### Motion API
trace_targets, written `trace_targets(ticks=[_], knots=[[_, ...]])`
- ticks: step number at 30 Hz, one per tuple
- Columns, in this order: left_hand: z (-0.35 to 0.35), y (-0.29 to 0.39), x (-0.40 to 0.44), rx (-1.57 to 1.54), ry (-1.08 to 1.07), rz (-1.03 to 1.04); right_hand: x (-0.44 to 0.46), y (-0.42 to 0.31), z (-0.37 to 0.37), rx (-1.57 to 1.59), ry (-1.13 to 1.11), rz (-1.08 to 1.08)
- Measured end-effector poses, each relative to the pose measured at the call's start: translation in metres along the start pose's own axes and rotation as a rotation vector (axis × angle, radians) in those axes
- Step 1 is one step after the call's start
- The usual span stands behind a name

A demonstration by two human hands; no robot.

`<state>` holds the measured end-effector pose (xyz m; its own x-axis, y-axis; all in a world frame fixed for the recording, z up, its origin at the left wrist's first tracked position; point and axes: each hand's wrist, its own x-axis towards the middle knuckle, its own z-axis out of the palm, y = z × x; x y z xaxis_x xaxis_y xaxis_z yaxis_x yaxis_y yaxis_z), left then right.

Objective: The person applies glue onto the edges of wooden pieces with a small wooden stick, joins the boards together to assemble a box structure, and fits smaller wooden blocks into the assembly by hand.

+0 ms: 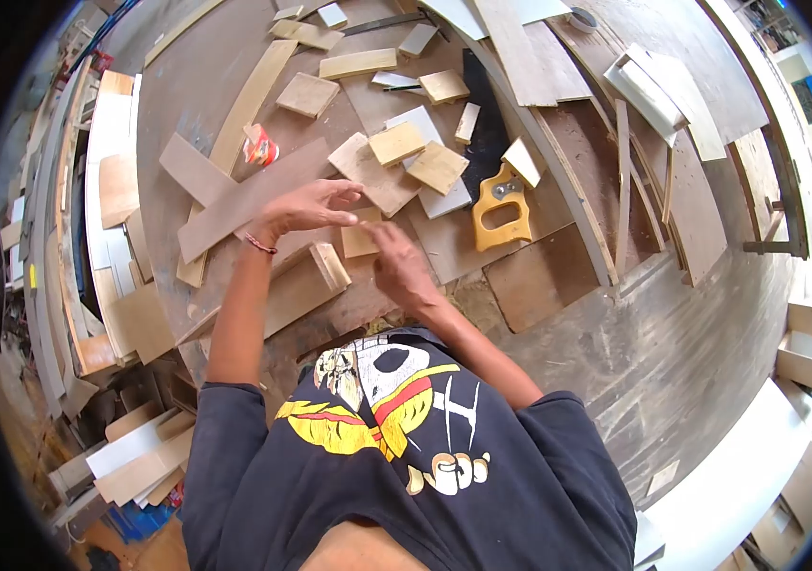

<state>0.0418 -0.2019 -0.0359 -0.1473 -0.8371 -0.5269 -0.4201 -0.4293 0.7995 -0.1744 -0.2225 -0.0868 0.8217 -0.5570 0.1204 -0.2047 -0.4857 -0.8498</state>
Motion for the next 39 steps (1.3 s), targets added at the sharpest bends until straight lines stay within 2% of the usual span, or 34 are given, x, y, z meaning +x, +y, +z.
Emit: trace_targets(ticks=[2,5,6,9,11,12,14,16,18,19,21,22,24,26,27,28,29,30,32,34,36,37,38,39], knots=[[0.012,0.017,0.021,0.026,0.064,0.019,0.013,0.016,-0.027,-0.225,0.327,0.010],[0.029,0.018,0.053,0.145,0.267,0.020,0.027,0.053,-0.073,-0.342,0.532,0.127],[0.034,0.023,0.057,0.147,0.268,0.014,0.029,0.065,-0.085,-0.419,0.566,0.116],[0.048,0.034,0.065,0.122,0.478,-0.003,0.035,0.101,-0.114,-0.511,0.582,0.155],[0.053,0.035,0.071,0.093,0.501,-0.001,0.033,0.121,-0.127,-0.665,0.659,0.331],[0.055,0.037,0.073,0.062,0.524,0.002,0.032,0.126,-0.131,-0.662,0.653,0.333],[0.060,0.046,0.084,0.000,0.527,-0.014,0.032,0.133,-0.136,-0.580,0.562,0.572],[0.071,0.058,0.102,-0.066,0.531,-0.029,0.035,0.146,-0.131,-0.573,0.619,0.529],[0.088,0.068,0.130,-0.146,0.543,0.128,0.039,0.149,-0.127,-0.485,0.726,0.463],[0.096,0.074,0.144,-0.145,0.541,0.126,0.041,0.146,-0.126,-0.470,0.763,0.450],[0.108,0.087,0.168,-0.004,0.607,0.289,0.043,0.143,-0.125,-0.462,0.778,0.401],[0.111,0.092,0.175,-0.002,0.597,0.295,0.044,0.143,-0.125,-0.457,0.790,0.347],[0.114,0.100,0.187,-0.082,0.598,0.061,0.043,0.137,-0.123,-0.320,0.822,0.230],[0.118,0.091,0.197,-0.127,0.639,0.074,0.038,0.126,-0.129,-0.306,0.813,0.109],[0.116,0.088,0.194,-0.276,0.587,0.128,0.037,0.120,-0.130,-0.302,0.816,0.117],[0.114,0.084,0.190,-0.424,0.535,0.179,0.036,0.114,-0.131,-0.182,0.794,0.049],[0.113,0.080,0.182,-0.495,0.582,0.176,0.036,0.108,-0.134,-0.063,0.769,-0.021],[0.112,0.084,0.169,-0.492,0.582,0.171,0.035,0.103,-0.137,-0.058,0.769,-0.019],[0.103,0.096,0.135,-0.698,0.642,0.168,0.033,0.091,-0.141,0.269,0.629,-0.017],[0.093,0.090,0.109,-0.705,0.621,0.094,0.037,0.074,-0.142,0.340,0.606,0.023],[0.087,0.081,0.086,-0.564,0.571,0.215,0.042,0.058,-0.141,0.674,0.396,0.234],[0.085,0.074,0.076,-0.559,0.576,0.223,0.042,0.052,-0.141,0.347,0.267,0.294],[0.083,0.070,0.062,-0.566,0.607,0.208,0.045,0.045,-0.129,0.521,0.287,0.195],[0.079,0.072,0.044,-0.404,0.652,0.129,0.046,0.035,-0.127,0.484,0.187,0.243]])
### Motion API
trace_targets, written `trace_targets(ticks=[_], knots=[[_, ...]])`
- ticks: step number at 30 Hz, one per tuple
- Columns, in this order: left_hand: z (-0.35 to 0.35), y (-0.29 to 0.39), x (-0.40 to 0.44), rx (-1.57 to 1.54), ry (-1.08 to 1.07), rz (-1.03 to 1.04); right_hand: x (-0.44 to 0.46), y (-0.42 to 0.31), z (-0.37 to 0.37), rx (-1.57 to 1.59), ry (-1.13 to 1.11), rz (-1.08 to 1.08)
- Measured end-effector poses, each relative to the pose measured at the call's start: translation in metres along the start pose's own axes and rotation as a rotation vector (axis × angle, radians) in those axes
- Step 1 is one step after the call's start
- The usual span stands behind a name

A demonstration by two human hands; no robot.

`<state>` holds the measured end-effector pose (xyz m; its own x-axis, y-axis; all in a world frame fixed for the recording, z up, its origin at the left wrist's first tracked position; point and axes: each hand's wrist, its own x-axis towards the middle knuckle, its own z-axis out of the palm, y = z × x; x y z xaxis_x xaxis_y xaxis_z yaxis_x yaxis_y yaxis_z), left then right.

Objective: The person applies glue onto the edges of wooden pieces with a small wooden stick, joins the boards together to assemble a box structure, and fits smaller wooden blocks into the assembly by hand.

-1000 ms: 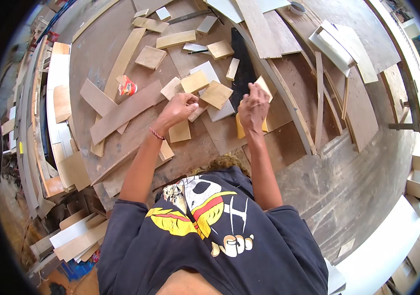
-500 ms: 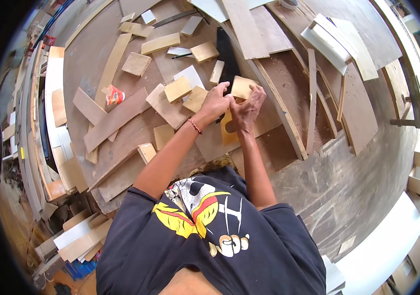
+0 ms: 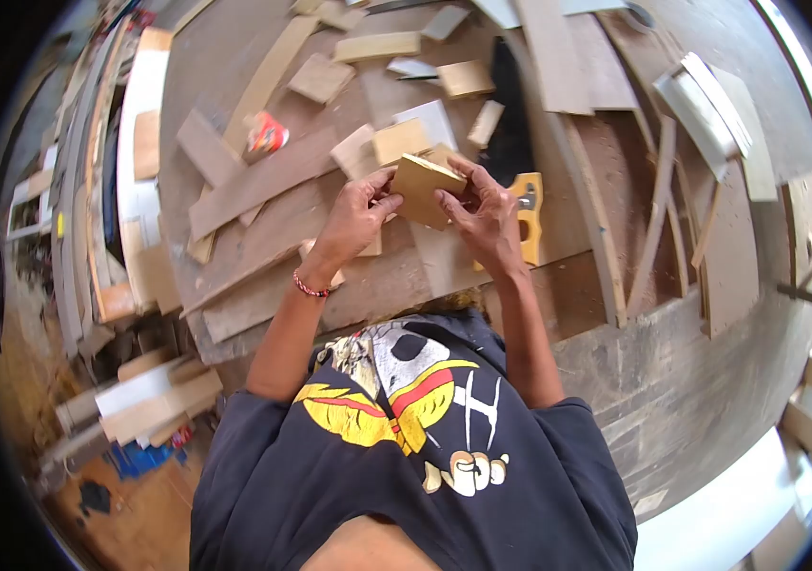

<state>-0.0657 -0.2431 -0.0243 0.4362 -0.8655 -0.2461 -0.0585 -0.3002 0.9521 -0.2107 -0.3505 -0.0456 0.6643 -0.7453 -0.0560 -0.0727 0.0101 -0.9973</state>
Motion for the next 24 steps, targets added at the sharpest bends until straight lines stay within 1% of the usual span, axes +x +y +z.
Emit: trace_targets(ticks=[1,2,3,5,6,7,9,13,15,20,22,24], knots=[[-0.012,0.002,-0.013,0.177,0.036,-0.023,-0.003,-0.006,0.007,-0.055,-0.081,0.063],[-0.021,-0.010,-0.025,0.220,0.181,0.106,-0.006,-0.001,0.019,-0.050,-0.056,0.031],[-0.032,-0.013,-0.039,0.226,0.208,0.094,-0.012,-0.001,0.032,-0.041,-0.085,0.030],[-0.056,-0.018,-0.068,0.216,0.472,0.038,-0.028,-0.005,0.054,-0.254,-0.114,0.108],[-0.067,-0.028,-0.082,0.179,0.553,0.030,-0.038,-0.009,0.068,-0.321,-0.084,0.017],[-0.077,-0.032,-0.097,0.172,0.565,0.027,-0.047,0.000,0.080,-0.321,-0.081,-0.040],[-0.089,-0.040,-0.123,0.071,0.592,-0.159,-0.062,0.007,0.101,-0.397,-0.096,-0.025],[-0.089,-0.079,-0.144,-0.058,0.535,-0.209,-0.078,0.029,0.131,-0.491,-0.114,-0.043],[-0.081,-0.093,-0.146,-0.146,0.469,-0.278,-0.087,0.037,0.143,-0.551,-0.090,-0.056],[-0.072,-0.111,-0.142,-0.199,0.435,-0.228,-0.099,0.036,0.163,-0.497,-0.049,-0.085],[-0.071,-0.113,-0.137,-0.192,0.427,-0.212,-0.102,0.035,0.167,-0.475,-0.080,-0.154],[-0.070,-0.110,-0.133,-0.189,0.419,-0.192,-0.105,0.035,0.168,-0.479,-0.086,-0.148]])
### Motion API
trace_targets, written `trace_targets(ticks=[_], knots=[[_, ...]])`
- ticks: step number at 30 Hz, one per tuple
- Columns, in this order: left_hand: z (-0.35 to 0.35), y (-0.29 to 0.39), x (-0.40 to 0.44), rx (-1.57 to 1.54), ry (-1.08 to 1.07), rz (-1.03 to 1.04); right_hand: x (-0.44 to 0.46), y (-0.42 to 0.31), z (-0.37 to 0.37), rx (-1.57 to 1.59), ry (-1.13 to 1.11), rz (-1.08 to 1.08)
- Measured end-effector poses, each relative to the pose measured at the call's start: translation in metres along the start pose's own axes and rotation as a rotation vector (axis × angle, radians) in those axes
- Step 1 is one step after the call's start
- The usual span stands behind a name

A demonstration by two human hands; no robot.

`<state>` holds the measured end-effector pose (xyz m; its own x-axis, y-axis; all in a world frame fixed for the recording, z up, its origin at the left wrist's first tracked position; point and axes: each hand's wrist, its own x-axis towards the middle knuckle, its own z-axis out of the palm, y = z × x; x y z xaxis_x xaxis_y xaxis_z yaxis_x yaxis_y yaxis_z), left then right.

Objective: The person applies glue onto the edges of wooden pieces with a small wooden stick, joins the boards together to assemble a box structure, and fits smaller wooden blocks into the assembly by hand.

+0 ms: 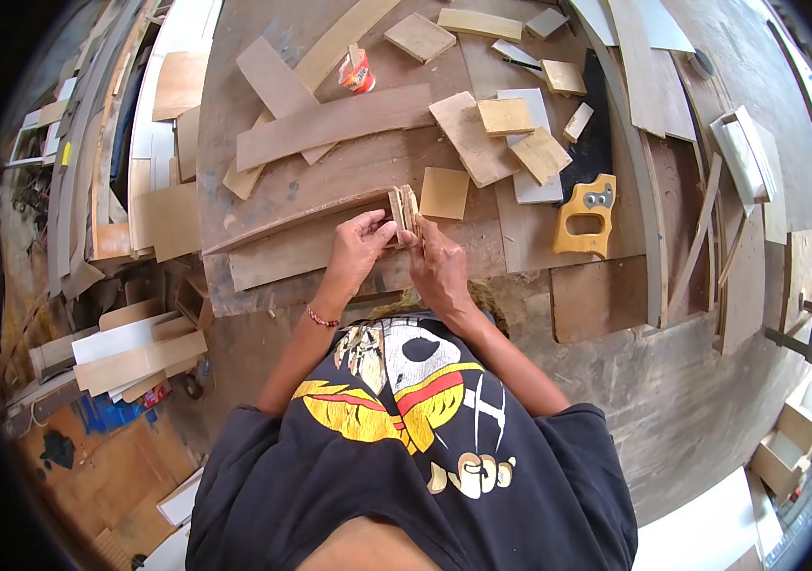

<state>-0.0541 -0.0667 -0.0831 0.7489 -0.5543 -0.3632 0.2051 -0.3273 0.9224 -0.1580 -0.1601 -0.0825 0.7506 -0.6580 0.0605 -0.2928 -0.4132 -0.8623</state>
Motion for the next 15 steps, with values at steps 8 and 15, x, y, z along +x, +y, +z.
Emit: trace_targets(ticks=[8,15], knots=[[0.002,-0.031,0.021,0.226,0.040,0.128,-0.002,0.016,0.007,0.146,-0.009,0.021],[0.004,-0.012,0.016,0.228,0.027,0.133,0.000,0.018,0.008,0.244,0.009,0.064]])
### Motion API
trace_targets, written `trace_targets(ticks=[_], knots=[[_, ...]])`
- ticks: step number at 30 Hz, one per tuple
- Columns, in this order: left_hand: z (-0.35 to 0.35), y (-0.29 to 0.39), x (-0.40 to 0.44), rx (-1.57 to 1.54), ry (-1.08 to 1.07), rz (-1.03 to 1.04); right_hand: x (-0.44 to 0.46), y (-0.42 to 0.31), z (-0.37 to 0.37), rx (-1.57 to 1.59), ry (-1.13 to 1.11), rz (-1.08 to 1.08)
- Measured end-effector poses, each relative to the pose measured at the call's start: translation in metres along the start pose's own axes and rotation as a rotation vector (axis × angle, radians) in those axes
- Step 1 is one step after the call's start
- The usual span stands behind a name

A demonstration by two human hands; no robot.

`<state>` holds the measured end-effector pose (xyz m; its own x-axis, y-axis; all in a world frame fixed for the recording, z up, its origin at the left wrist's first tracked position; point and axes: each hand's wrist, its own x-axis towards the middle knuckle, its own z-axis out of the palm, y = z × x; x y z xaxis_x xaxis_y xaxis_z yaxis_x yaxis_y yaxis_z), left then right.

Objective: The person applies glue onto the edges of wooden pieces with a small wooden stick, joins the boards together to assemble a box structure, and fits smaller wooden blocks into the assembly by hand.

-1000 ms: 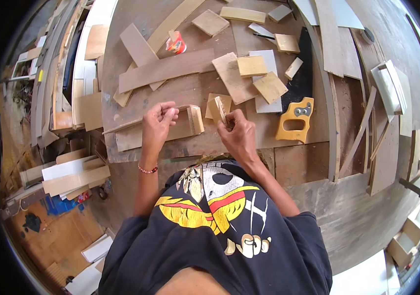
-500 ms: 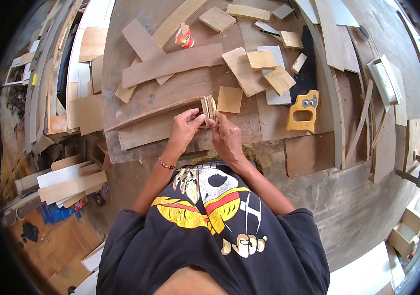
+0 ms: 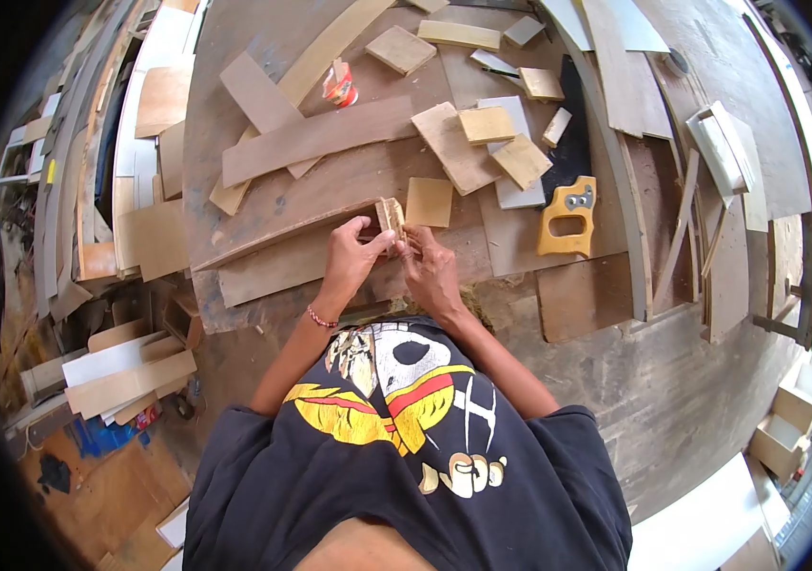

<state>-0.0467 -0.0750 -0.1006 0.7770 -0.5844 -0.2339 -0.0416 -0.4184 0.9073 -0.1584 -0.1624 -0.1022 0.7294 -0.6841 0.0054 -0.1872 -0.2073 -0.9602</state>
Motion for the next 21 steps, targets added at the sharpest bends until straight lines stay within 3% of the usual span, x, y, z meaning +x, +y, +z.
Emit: trace_targets(ticks=[2,6,10,12,16,21], knots=[[-0.004,0.015,-0.003,-0.061,-0.059,-0.088,0.000,-0.004,-0.002,0.038,0.039,-0.006],[0.001,-0.002,0.000,0.069,0.044,0.027,0.004,-0.016,-0.010,-0.063,0.118,0.032],[-0.004,0.028,-0.009,0.067,0.003,-0.044,0.008,-0.015,-0.016,0.035,0.089,0.143],[-0.001,0.013,-0.007,0.167,0.066,0.081,0.011,-0.014,-0.020,-0.002,0.048,0.183],[-0.008,0.053,-0.023,0.132,0.074,-0.056,0.011,-0.017,-0.034,0.003,0.042,0.142],[-0.007,0.087,-0.031,0.238,0.021,0.210,0.017,-0.041,-0.071,0.054,0.014,0.186]])
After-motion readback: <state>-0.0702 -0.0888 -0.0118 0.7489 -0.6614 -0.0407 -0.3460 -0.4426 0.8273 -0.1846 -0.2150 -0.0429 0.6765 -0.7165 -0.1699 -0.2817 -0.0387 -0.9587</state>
